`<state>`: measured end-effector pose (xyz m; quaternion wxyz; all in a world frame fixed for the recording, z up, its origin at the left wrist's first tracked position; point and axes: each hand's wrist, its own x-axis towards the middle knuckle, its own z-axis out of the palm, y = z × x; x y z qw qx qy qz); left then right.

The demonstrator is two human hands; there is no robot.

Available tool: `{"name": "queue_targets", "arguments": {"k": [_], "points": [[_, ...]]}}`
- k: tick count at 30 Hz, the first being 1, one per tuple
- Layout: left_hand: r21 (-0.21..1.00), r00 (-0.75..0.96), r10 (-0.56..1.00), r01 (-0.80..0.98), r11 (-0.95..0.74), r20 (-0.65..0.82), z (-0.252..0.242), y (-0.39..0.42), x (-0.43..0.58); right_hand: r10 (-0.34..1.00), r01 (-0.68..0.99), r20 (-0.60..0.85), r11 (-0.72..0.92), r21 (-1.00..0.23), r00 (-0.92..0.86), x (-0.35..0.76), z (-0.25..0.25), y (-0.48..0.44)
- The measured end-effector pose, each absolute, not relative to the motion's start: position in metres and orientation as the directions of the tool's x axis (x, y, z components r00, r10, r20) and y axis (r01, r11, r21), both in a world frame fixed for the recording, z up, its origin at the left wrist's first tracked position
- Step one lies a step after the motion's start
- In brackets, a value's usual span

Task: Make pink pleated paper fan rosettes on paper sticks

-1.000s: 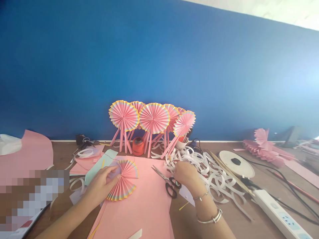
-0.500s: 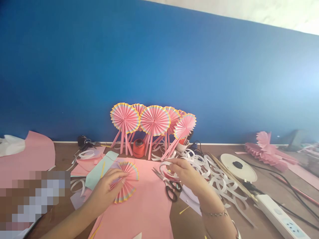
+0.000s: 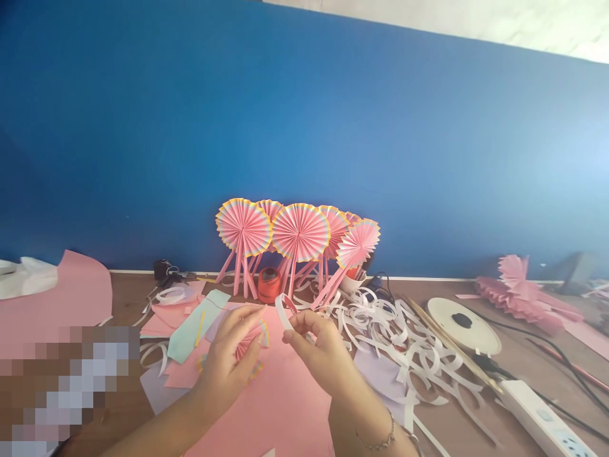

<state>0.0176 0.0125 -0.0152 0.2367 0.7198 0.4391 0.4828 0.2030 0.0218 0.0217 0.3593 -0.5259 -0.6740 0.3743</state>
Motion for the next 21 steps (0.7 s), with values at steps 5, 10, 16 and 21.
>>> {"name": "queue_targets", "arguments": {"k": [5, 10, 16, 21], "points": [[0.615, 0.107, 0.785, 0.56, -0.554, 0.61, -0.016, 0.018, 0.015, 0.971, 0.383, 0.032, 0.124, -0.915, -0.238, 0.198, 0.022, 0.021], [0.294, 0.23, 0.59, 0.694, -0.657, 0.774, -0.014, 0.018, 0.006, 0.954, 0.254, -0.053, 0.025, -0.967, -0.294, 0.194, 0.017, 0.019], [0.304, 0.249, 0.558, 0.632, -0.713, 0.791, -0.011, 0.023, -0.005, 0.919, 0.149, -0.117, -0.064, -0.987, -0.378, 0.197, 0.015, 0.021], [0.64, 0.008, 0.767, 0.546, -0.541, 0.642, -0.01, 0.034, -0.006, 0.908, 0.057, -0.137, -0.125, -0.991, -0.397, 0.201, 0.02, 0.023]]}}
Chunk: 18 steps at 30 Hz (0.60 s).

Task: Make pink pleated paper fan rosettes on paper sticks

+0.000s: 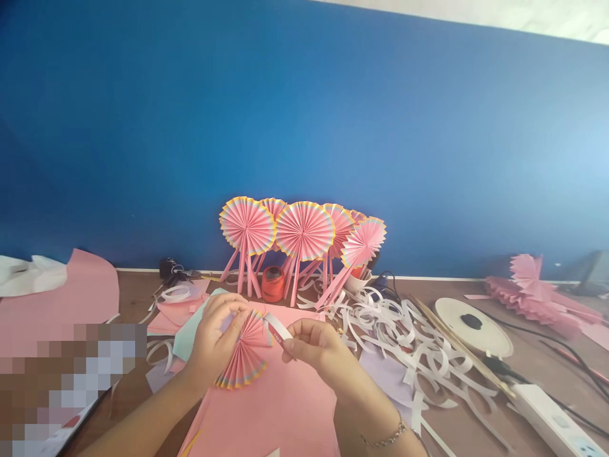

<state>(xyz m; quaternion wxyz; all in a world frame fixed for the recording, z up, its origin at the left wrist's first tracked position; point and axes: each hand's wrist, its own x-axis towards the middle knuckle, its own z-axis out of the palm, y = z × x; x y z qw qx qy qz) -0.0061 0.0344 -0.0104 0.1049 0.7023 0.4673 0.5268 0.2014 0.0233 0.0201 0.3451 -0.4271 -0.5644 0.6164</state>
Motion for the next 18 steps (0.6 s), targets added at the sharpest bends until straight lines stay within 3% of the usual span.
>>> {"name": "queue_targets", "arguments": {"k": [6, 14, 18], "points": [[0.648, 0.111, 0.804, 0.532, -0.545, 0.584, -0.0166, 0.0362, -0.0055, 0.89, 0.013, -0.122, -0.13, -0.991, -0.44, 0.2019, 0.0215, 0.0224], [0.527, 0.15, 0.761, 0.637, -0.563, 0.631, -0.0157, 0.0372, -0.0057, 0.894, 0.0, -0.122, -0.135, -0.991, -0.432, 0.2029, 0.0279, 0.0199], [0.565, 0.145, 0.789, 0.623, -0.542, 0.597, -0.017, 0.0329, -0.0035, 0.955, 0.011, -0.053, -0.052, -0.999, -0.291, 0.2049, 0.0278, 0.0211]]}}
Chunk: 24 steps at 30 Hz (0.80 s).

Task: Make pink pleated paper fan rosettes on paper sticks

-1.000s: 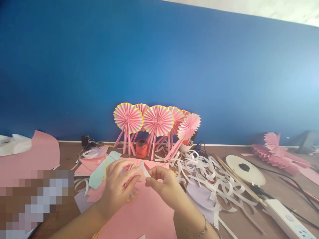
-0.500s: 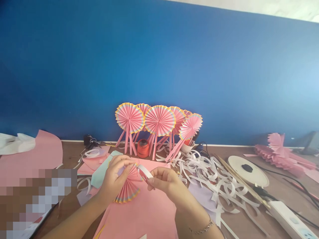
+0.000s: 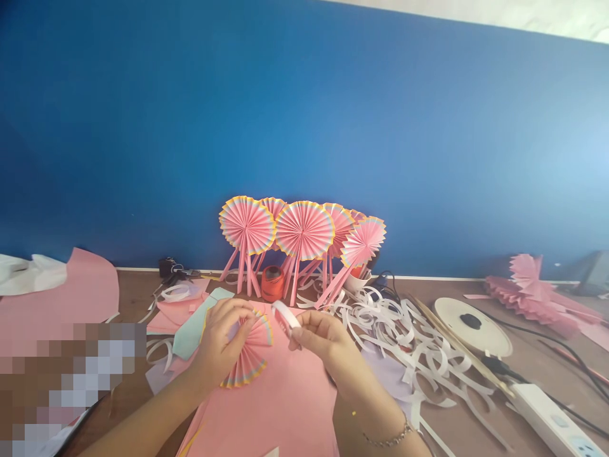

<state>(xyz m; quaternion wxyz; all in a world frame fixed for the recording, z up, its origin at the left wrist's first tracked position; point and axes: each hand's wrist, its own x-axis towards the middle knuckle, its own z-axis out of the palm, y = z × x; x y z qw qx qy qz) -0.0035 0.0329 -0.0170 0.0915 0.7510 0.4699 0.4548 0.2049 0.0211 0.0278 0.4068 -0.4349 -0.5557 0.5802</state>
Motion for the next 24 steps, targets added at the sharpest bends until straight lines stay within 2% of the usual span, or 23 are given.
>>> {"name": "queue_targets", "arguments": {"k": [2, 4, 6, 8, 11, 15, 19, 24], "points": [[0.569, 0.255, 0.78, 0.562, -0.601, 0.572, -0.019, 0.023, 0.003, 0.984, 0.037, -0.003, 0.003, -0.999, -0.181, 0.205, 0.024, 0.023], [0.546, 0.457, 0.709, 0.452, -0.705, 0.537, -0.02, 0.009, 0.014, 0.99, 0.088, 0.037, 0.05, -0.995, -0.136, 0.205, 0.02, 0.025], [0.503, 0.617, 0.609, 0.366, -0.783, 0.498, -0.021, -0.005, 0.025, 0.986, 0.199, 0.088, 0.115, -0.973, -0.14, 0.204, 0.015, 0.026], [0.477, 0.663, 0.573, 0.351, -0.806, 0.481, -0.021, -0.013, 0.033, 0.977, 0.359, 0.165, 0.202, -0.911, -0.131, 0.202, 0.011, 0.026], [0.539, 0.524, 0.68, 0.42, -0.73, 0.513, -0.02, -0.011, 0.032, 0.952, 0.551, 0.286, 0.299, -0.779, -0.112, 0.198, 0.007, 0.024], [0.631, 0.231, 0.799, 0.508, -0.586, 0.556, -0.019, 0.0, 0.021, 0.918, 0.664, 0.366, 0.371, -0.65, -0.154, 0.191, 0.002, 0.019], [0.576, 0.308, 0.792, 0.556, -0.599, 0.527, -0.02, 0.004, 0.015, 0.891, 0.708, 0.399, 0.426, -0.563, -0.219, 0.185, -0.003, 0.014], [0.507, 0.354, 0.726, 0.538, -0.673, 0.589, -0.023, 0.004, 0.016, 0.874, 0.726, 0.396, 0.465, -0.507, -0.283, 0.181, -0.007, 0.012]]}}
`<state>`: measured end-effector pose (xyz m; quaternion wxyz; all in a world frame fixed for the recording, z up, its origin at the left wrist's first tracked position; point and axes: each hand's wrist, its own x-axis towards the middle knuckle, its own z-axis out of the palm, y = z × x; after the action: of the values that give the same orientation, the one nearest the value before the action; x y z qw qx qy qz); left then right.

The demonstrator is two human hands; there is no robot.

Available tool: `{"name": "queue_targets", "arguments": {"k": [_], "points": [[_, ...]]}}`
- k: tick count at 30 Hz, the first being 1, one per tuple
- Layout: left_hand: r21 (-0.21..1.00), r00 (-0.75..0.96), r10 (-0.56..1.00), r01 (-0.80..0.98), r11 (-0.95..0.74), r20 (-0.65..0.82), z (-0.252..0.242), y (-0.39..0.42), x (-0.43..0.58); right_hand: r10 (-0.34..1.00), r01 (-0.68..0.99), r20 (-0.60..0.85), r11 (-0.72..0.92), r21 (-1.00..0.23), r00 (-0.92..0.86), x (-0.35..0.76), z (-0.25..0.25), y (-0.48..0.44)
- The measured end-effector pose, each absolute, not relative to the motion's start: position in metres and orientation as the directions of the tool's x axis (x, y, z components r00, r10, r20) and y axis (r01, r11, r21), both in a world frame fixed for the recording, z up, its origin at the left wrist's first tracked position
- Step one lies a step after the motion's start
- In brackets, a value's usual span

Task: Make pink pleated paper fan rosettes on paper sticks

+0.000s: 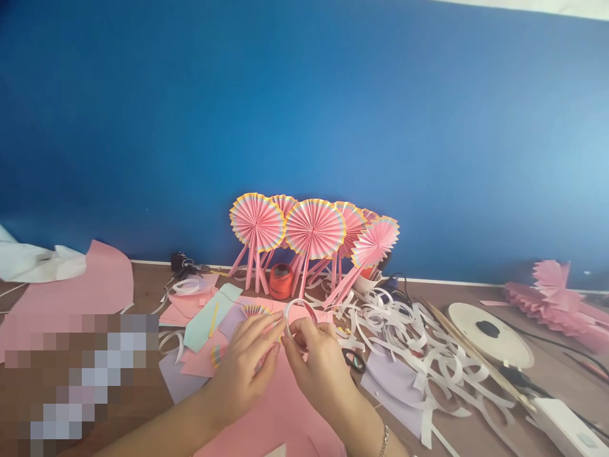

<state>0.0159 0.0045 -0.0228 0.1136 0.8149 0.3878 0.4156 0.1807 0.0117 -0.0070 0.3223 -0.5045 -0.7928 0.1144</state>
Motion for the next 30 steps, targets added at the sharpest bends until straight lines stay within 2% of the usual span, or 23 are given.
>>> {"name": "queue_targets", "arguments": {"k": [2, 5, 8, 11, 14, 20, 26, 30], "points": [[0.539, 0.314, 0.727, 0.508, -0.672, 0.61, -0.024, 0.005, 0.016, 0.871, 0.731, 0.381, 0.475, -0.49, -0.31, 0.18, -0.006, 0.012], [0.681, 0.203, 0.802, 0.436, -0.588, 0.563, -0.023, 0.008, 0.016, 0.85, 0.737, 0.366, 0.517, -0.436, -0.38, 0.181, -0.003, 0.013], [0.869, 0.102, 0.916, 0.289, -0.401, 0.389, -0.018, 0.014, 0.013, 0.829, 0.722, 0.34, 0.556, -0.412, -0.444, 0.183, 0.001, 0.013], [0.965, 0.042, 0.973, 0.122, -0.23, 0.227, -0.01, 0.022, 0.007, 0.81, 0.675, 0.34, 0.586, -0.448, -0.478, 0.185, 0.005, 0.014], [0.976, 0.016, 0.982, 0.104, -0.189, 0.188, -0.005, 0.028, 0.002, 0.821, 0.669, 0.349, 0.571, -0.476, -0.453, 0.187, 0.006, 0.017], [0.934, -0.028, 0.958, 0.233, -0.271, 0.285, -0.002, 0.027, 0.0, 0.836, 0.686, 0.362, 0.546, -0.481, -0.412, 0.19, 0.005, 0.019], [0.921, -0.03, 0.951, 0.26, -0.288, 0.306, 0.0, 0.027, 0.001, 0.836, 0.697, 0.344, 0.547, -0.463, -0.427, 0.191, 0.008, 0.02], [0.923, -0.015, 0.951, 0.249, -0.295, 0.308, 0.001, 0.025, 0.002, 0.821, 0.71, 0.382, 0.563, -0.423, -0.424, 0.191, 0.007, 0.021]]}}
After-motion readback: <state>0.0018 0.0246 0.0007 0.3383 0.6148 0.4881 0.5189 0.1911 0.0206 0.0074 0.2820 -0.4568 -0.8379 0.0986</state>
